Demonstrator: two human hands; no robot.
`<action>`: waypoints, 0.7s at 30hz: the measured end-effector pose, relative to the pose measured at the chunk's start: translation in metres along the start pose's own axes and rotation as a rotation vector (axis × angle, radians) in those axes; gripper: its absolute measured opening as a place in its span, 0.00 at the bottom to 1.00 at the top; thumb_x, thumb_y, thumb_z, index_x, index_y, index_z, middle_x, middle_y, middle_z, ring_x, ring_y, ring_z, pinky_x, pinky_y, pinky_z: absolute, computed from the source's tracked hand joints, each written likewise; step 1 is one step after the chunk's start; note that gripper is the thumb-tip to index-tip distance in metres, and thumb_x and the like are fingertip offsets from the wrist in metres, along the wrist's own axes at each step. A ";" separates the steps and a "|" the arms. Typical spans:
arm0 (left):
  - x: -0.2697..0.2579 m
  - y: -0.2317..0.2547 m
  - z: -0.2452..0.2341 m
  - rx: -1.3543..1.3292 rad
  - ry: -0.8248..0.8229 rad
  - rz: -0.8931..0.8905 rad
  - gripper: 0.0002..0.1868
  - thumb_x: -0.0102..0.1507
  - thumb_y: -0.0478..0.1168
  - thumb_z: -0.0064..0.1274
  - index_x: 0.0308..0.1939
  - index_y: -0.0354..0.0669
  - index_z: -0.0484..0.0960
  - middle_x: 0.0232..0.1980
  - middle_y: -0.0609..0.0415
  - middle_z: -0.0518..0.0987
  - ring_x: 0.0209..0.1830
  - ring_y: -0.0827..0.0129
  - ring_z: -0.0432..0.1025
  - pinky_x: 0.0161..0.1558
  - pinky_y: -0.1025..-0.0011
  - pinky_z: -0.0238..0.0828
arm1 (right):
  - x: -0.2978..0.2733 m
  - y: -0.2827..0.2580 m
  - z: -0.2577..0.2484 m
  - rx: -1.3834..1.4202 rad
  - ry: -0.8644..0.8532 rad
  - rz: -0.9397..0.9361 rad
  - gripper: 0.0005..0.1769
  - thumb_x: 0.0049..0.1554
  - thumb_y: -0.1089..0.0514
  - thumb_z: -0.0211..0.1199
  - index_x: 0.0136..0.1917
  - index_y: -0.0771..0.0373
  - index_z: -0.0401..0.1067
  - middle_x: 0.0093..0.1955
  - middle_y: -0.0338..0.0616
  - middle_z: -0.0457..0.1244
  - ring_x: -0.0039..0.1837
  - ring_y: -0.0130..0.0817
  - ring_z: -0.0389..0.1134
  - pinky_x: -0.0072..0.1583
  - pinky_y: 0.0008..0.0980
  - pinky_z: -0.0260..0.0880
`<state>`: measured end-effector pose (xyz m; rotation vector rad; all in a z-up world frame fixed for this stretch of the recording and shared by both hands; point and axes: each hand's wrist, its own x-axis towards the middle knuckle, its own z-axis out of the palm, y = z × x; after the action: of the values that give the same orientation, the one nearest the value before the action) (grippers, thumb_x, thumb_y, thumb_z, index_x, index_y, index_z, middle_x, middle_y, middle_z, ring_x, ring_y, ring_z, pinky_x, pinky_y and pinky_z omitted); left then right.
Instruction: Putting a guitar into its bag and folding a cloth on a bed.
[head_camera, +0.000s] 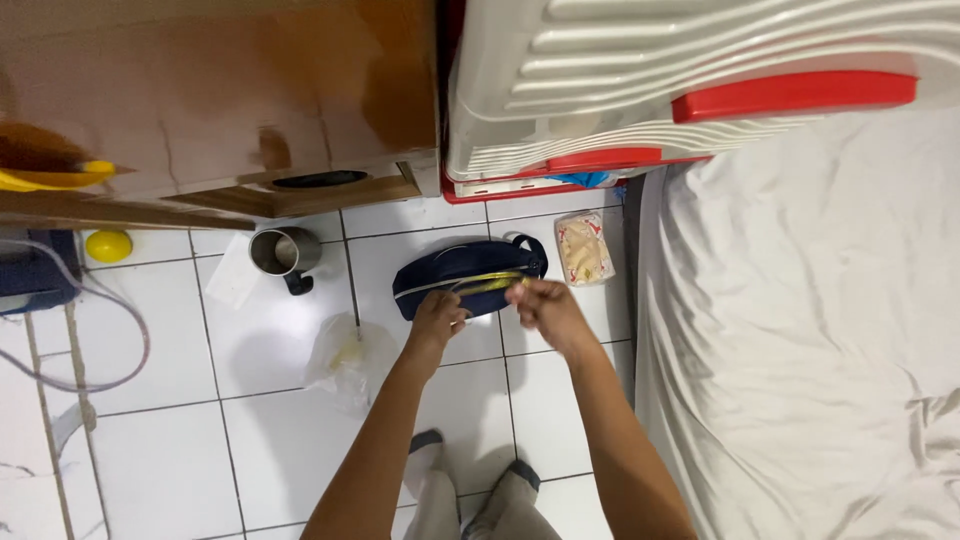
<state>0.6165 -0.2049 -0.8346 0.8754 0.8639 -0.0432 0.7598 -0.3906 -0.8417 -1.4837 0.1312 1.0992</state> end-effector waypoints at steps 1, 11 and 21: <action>0.012 -0.005 -0.002 0.002 -0.005 0.001 0.08 0.71 0.45 0.44 0.49 0.47 0.71 0.40 0.57 0.73 0.40 0.74 0.69 0.50 0.72 0.70 | 0.010 -0.015 0.003 0.002 0.004 -0.003 0.13 0.65 0.56 0.65 0.48 0.70 0.79 0.40 0.47 0.63 0.34 0.31 0.53 0.37 0.30 0.56; 0.060 0.022 -0.004 0.145 -0.020 0.089 0.20 0.68 0.48 0.50 0.63 0.50 0.72 0.61 0.63 0.74 0.59 0.78 0.69 0.61 0.71 0.66 | 0.206 -0.051 -0.032 0.181 0.276 -0.680 0.06 0.61 0.70 0.59 0.49 0.63 0.74 0.48 0.43 0.68 0.49 0.35 0.68 0.53 0.35 0.70; 0.086 -0.003 -0.019 0.289 0.032 0.304 0.45 0.60 0.30 0.58 0.77 0.55 0.52 0.69 0.54 0.63 0.59 0.68 0.67 0.58 0.68 0.70 | 0.120 -0.053 0.069 -1.317 0.286 -1.045 0.08 0.51 0.63 0.64 0.46 0.60 0.78 0.50 0.51 0.67 0.61 0.53 0.62 0.64 0.61 0.53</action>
<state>0.6607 -0.1676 -0.9014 1.2749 0.7566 0.1141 0.8215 -0.2599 -0.8730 -2.3517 -1.2573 -0.0371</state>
